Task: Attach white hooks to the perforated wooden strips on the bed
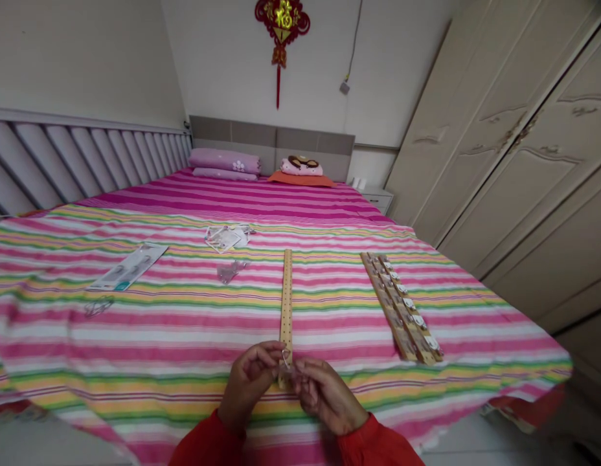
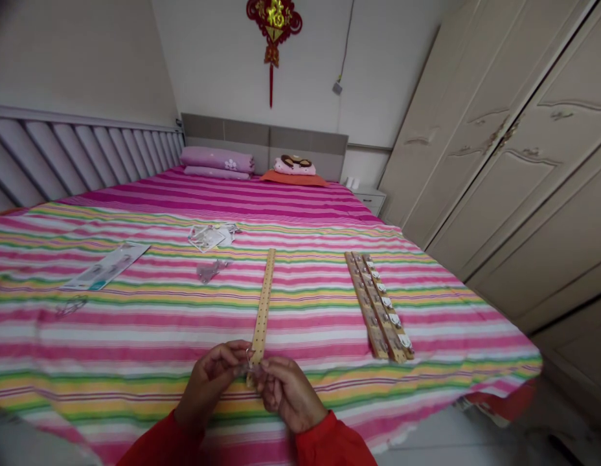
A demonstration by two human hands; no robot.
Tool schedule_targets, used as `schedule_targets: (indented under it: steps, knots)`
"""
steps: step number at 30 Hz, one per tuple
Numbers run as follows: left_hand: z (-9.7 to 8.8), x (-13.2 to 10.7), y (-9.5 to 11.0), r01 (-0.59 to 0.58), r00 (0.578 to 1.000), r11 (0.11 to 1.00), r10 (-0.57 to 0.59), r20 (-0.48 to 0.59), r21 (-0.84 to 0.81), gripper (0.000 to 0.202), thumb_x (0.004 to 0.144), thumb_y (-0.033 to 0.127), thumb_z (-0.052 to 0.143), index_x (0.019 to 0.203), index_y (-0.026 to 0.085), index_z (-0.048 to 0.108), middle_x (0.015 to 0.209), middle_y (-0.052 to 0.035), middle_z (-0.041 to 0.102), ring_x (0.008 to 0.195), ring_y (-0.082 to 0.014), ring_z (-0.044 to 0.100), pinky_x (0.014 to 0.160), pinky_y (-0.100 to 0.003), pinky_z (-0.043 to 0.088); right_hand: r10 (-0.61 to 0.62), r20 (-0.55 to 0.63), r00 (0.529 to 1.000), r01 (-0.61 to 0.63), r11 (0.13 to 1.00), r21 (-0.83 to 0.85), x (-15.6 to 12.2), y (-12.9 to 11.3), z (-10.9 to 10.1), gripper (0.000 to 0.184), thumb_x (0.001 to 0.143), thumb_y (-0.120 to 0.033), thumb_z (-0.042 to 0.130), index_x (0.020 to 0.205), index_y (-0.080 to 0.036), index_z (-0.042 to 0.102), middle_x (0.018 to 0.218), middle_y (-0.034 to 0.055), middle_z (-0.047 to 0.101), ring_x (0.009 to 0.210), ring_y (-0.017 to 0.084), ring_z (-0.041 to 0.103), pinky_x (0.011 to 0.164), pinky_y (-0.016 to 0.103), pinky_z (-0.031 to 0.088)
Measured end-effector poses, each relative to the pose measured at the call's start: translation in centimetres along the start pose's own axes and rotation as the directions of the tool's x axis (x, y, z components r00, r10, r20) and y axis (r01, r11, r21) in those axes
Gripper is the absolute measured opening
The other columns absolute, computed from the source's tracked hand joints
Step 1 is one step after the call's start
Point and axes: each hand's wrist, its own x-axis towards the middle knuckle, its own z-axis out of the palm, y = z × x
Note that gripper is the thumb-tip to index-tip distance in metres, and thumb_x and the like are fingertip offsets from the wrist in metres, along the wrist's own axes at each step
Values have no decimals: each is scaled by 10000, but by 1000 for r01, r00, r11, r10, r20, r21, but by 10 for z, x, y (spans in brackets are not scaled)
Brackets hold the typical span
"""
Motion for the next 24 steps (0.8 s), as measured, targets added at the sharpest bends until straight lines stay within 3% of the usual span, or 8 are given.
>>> schedule_targets:
  steps: [3, 6, 10, 13, 16, 19, 21, 24]
  knots:
    - [-1, -3, 1, -36, 999, 996, 34, 34, 86, 222, 505, 224, 804, 545, 162, 594, 979, -137, 677, 847, -230, 657, 822, -368, 524, -54, -41, 998, 51, 995, -84, 2, -3, -5, 320, 645, -389, 764, 662, -144, 559, 472, -22, 597, 281, 33, 383, 310, 166, 173]
    - [-1, -6, 6, -28, 997, 993, 20, 69, 118, 188, 512, 230, 797, 560, 161, 629, 927, -135, 685, 891, -242, 650, 845, -353, 511, -138, -40, 990, 121, 950, -287, 4, -10, -9, 336, 701, -452, 712, 674, -149, 569, 418, -50, 541, 303, 45, 388, 334, 170, 186]
    - [-3, -4, 9, 17, 1000, 993, -15, -15, 118, 226, 572, 335, 777, 674, 160, 678, 885, -113, 700, 863, -228, 650, 806, -329, 515, -223, 50, 974, 215, 819, -532, 5, -22, -11, 375, 756, -528, 635, 666, -173, 555, 404, -78, 461, 352, 64, 379, 380, 186, 246]
    - [-3, -2, 9, 48, 999, 978, -46, -15, 204, 245, 600, 364, 764, 724, 164, 699, 782, -76, 703, 756, -196, 641, 715, -298, 519, -285, 181, 941, 330, 661, -674, 1, -33, -5, 341, 816, -484, 584, 663, -180, 550, 529, -53, 490, 459, 83, 418, 447, 204, 312]
    - [-1, -2, 8, 72, 995, 956, -90, 49, 284, 274, 605, 373, 761, 778, 165, 720, 718, -64, 698, 691, -188, 629, 653, -287, 511, -348, 354, 868, 472, 360, -805, -5, -43, 6, 257, 888, -342, 518, 700, -178, 582, 653, -14, 546, 613, 118, 484, 565, 230, 357]
    - [0, -2, 5, 33, 994, 942, -66, 86, 333, 256, 617, 377, 751, 768, 170, 730, 723, -62, 694, 686, -182, 621, 650, -273, 500, -371, 460, 806, 516, 63, -854, -10, -49, 17, 196, 914, -249, 478, 788, -185, 613, 758, 20, 588, 711, 142, 519, 633, 251, 365]
    - [-2, -2, 2, -27, 996, 927, -5, 84, 374, 221, 621, 375, 748, 721, 179, 730, 711, -53, 677, 680, -170, 605, 637, -254, 486, -372, 490, 789, 520, -20, -854, -11, -50, 23, 179, 916, -234, 476, 815, -188, 615, 780, 27, 584, 727, 146, 520, 636, 255, 366]
    - [-4, -1, -2, -75, 994, 917, 40, 98, 392, 207, 638, 377, 735, 713, 184, 728, 721, -50, 669, 694, -167, 598, 643, -248, 479, -405, 483, 776, 544, 42, -838, -7, -49, 24, 191, 909, -246, 496, 770, -188, 611, 745, 18, 565, 715, 145, 517, 625, 255, 376]
